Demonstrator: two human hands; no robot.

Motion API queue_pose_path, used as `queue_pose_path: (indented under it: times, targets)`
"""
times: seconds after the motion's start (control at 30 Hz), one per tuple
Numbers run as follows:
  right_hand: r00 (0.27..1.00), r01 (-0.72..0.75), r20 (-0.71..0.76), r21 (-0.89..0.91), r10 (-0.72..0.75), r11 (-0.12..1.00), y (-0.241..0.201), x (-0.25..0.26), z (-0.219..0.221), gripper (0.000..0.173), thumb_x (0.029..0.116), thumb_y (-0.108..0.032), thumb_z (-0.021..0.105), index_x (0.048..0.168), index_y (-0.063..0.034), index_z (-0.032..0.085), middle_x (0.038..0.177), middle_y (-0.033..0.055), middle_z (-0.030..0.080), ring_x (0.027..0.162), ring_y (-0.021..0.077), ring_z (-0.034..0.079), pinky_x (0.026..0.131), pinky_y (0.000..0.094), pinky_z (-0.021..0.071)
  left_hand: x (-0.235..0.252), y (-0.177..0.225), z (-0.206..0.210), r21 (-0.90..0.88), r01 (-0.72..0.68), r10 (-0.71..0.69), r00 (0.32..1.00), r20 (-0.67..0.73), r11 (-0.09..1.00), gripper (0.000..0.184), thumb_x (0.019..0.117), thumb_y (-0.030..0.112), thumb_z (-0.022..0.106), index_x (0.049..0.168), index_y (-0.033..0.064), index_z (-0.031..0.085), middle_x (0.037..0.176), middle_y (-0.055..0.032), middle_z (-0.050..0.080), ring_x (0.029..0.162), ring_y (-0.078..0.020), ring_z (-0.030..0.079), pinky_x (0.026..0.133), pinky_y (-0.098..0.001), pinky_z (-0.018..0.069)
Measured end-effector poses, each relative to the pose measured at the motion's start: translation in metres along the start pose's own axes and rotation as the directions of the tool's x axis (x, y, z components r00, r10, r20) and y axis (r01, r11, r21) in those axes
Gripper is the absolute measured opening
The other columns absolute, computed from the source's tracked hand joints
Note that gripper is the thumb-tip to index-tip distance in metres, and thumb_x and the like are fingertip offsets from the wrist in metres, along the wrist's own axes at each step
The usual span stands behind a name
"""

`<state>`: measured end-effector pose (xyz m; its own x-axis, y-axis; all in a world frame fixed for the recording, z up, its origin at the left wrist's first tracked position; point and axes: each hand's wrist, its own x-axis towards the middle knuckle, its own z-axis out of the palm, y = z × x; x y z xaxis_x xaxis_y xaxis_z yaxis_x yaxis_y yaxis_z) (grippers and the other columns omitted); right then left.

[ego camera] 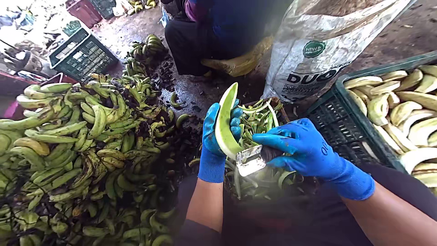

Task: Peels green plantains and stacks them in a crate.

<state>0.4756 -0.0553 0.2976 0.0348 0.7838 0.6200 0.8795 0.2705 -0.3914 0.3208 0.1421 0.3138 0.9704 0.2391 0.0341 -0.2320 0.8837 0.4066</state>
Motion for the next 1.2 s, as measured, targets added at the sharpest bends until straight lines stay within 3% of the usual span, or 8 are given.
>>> queue_pose_path:
  times: [0.23,0.47,0.57,0.7,0.93,1.03,1.1,1.2]
  targets:
    - [0.954,-0.265,-0.151,-0.024,0.258,0.964,-0.002,0.018,0.018,0.051,0.0949,-0.058,0.057,0.118,-0.0171,0.076,0.11,0.0126,0.073,0.097,0.0287,0.068,0.079,0.0542,0.0477,-0.007,-0.041,0.014,0.487,-0.197,0.323,0.927,-0.19,0.851,0.026,0.1056,0.024,0.041,0.122,0.0173,0.061,0.088,0.0001,0.068,0.071,-0.0071,0.066,0.064,-0.0237,0.0571]
    - [0.6,-0.691,-0.102,0.435,0.793,0.578,0.052,0.03,-0.002,0.046,0.0999,-0.044,0.062,0.14,-0.0205,0.06,0.114,0.0045,0.069,0.084,0.0143,0.067,0.074,0.0387,0.058,-0.009,-0.028,0.007,0.521,-0.108,0.261,0.937,-0.231,0.847,0.034,0.1046,0.034,0.045,0.124,0.0126,0.062,0.087,-0.0099,0.07,0.067,-0.014,0.067,0.059,-0.026,0.057]
    - [0.694,-0.605,-0.062,0.489,0.717,0.628,0.038,0.023,-0.005,0.047,0.0977,-0.044,0.064,0.139,-0.0206,0.061,0.11,-0.001,0.071,0.08,0.0071,0.066,0.068,0.0284,0.0573,-0.008,-0.011,-0.002,0.458,-0.143,0.283,0.925,-0.253,0.878,0.039,0.1058,0.04,0.038,0.123,0.0134,0.06,0.081,-0.0114,0.069,0.058,-0.0143,0.064,0.05,-0.025,0.0545]
    - [0.93,-0.332,-0.133,0.092,0.342,0.939,0.017,0.02,0.021,0.056,0.0915,-0.058,0.062,0.132,-0.0204,0.07,0.114,0.0102,0.072,0.1,0.0261,0.067,0.08,0.0532,0.0519,-0.008,-0.019,0.002,0.53,-0.215,0.416,0.86,-0.294,0.82,0.035,0.1076,0.035,0.037,0.125,0.0149,0.06,0.094,-0.0048,0.068,0.075,-0.012,0.067,0.066,-0.0289,0.0588]
    - [0.722,-0.631,-0.212,0.189,0.659,0.752,0.044,0.035,0.002,0.057,0.094,-0.055,0.063,0.139,-0.0205,0.064,0.118,0.0129,0.066,0.105,0.0289,0.063,0.086,0.0538,0.0513,-0.014,-0.03,0.009,0.493,-0.128,0.315,0.895,-0.317,0.861,0.038,0.107,0.029,0.034,0.125,0.0044,0.058,0.081,-0.013,0.068,0.061,-0.0146,0.066,0.054,-0.0247,0.0566]
    - [0.786,-0.618,0.126,0.171,0.605,0.767,0.04,0.02,0.002,0.049,0.0924,-0.047,0.068,0.131,-0.0184,0.07,0.114,0.0105,0.068,0.102,0.0247,0.065,0.087,0.0497,0.0554,-0.024,-0.006,-0.001,0.495,-0.218,0.415,0.847,-0.333,0.842,0.043,0.1083,0.035,0.029,0.126,0.0069,0.057,0.08,-0.0112,0.067,0.06,-0.0151,0.065,0.051,-0.0261,0.0554]
    - [0.512,-0.612,0.598,-0.248,0.616,0.751,0.038,0.012,0.002,0.039,0.0931,-0.048,0.07,0.117,-0.0173,0.075,0.111,0.0159,0.071,0.105,0.0364,0.066,0.091,0.0642,0.049,-0.029,0.01,-0.011,0.476,-0.279,0.459,0.83,-0.317,0.834,0.046,0.1067,0.039,0.03,0.13,0.0102,0.057,0.08,-0.0084,0.066,0.058,-0.0147,0.064,0.049,-0.0271,0.0551]
    - [0.085,-0.475,0.781,-0.514,0.618,0.714,0.033,-0.001,-0.007,0.039,0.0942,-0.048,0.069,0.107,-0.0114,0.075,0.107,0.0194,0.071,0.106,0.0428,0.065,0.086,0.0695,0.0445,-0.035,0.022,-0.017,0.514,-0.339,0.544,0.775,-0.323,0.788,0.046,0.1083,0.044,0.028,0.129,0.0145,0.057,0.083,-0.0058,0.067,0.058,-0.014,0.064,0.049,-0.0286,0.0558]
